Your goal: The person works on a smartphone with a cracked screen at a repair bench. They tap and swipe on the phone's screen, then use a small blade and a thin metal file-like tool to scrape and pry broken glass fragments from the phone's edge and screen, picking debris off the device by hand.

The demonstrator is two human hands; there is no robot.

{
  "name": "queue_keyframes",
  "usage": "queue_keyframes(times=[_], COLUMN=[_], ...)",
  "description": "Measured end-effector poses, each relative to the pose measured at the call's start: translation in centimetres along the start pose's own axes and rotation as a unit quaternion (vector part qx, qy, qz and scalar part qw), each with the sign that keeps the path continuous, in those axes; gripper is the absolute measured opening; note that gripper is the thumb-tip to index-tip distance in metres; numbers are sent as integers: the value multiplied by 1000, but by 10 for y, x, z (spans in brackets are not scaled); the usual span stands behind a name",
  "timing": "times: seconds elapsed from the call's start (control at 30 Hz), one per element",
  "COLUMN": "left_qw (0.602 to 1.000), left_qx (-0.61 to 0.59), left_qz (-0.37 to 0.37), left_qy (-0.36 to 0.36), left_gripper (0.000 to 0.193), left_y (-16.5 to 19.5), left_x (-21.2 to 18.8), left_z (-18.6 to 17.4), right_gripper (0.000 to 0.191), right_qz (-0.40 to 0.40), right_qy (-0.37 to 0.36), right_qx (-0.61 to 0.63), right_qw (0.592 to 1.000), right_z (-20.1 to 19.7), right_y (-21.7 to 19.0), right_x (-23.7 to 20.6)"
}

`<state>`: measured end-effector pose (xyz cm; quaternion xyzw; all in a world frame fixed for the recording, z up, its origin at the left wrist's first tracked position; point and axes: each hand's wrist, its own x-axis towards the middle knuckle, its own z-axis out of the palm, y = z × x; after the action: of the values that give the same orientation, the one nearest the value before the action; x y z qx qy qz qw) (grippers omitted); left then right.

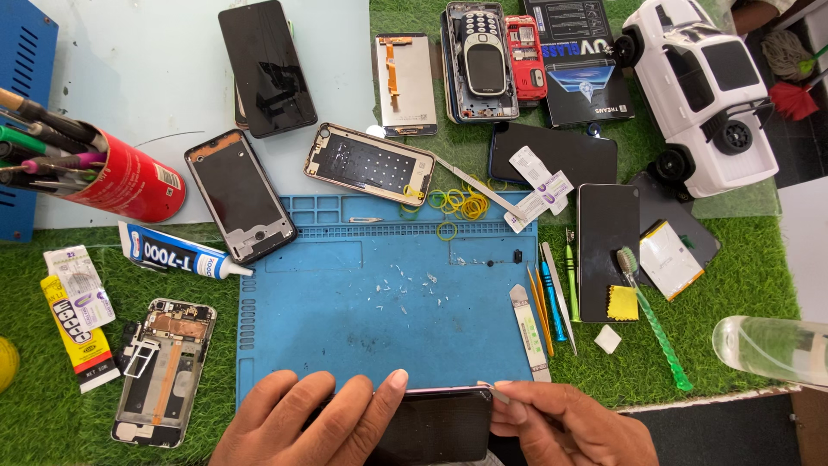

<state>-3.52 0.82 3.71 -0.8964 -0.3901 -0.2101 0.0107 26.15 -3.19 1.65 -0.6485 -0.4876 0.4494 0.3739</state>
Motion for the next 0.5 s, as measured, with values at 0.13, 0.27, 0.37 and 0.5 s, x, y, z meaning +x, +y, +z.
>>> queue_keyframes(times=[0.13, 0.27, 0.37, 0.5], left_qw=[1000, 1000, 1000, 998], left_qx=[2, 5, 5, 47], left_qz=[2, 4, 0, 26], left_qy=[-1, 0, -11, -15], left_gripper=[40, 41, 42, 41], left_y=[0, -1, 0, 0], left_x=[1, 2, 1, -1], left_z=[-1, -1, -1, 2], right_gripper=[18, 18, 20, 21], right_qz=[3, -20, 11, 29], right_qy=[0, -1, -1, -34], right_qx=[-18, -9, -21, -15], right_qw=[1000, 1000, 1000, 999], right_z=[-1, 0, -1, -2], right_y=[-4, -10, -11, -6], right_x=[-1, 2, 4, 5])
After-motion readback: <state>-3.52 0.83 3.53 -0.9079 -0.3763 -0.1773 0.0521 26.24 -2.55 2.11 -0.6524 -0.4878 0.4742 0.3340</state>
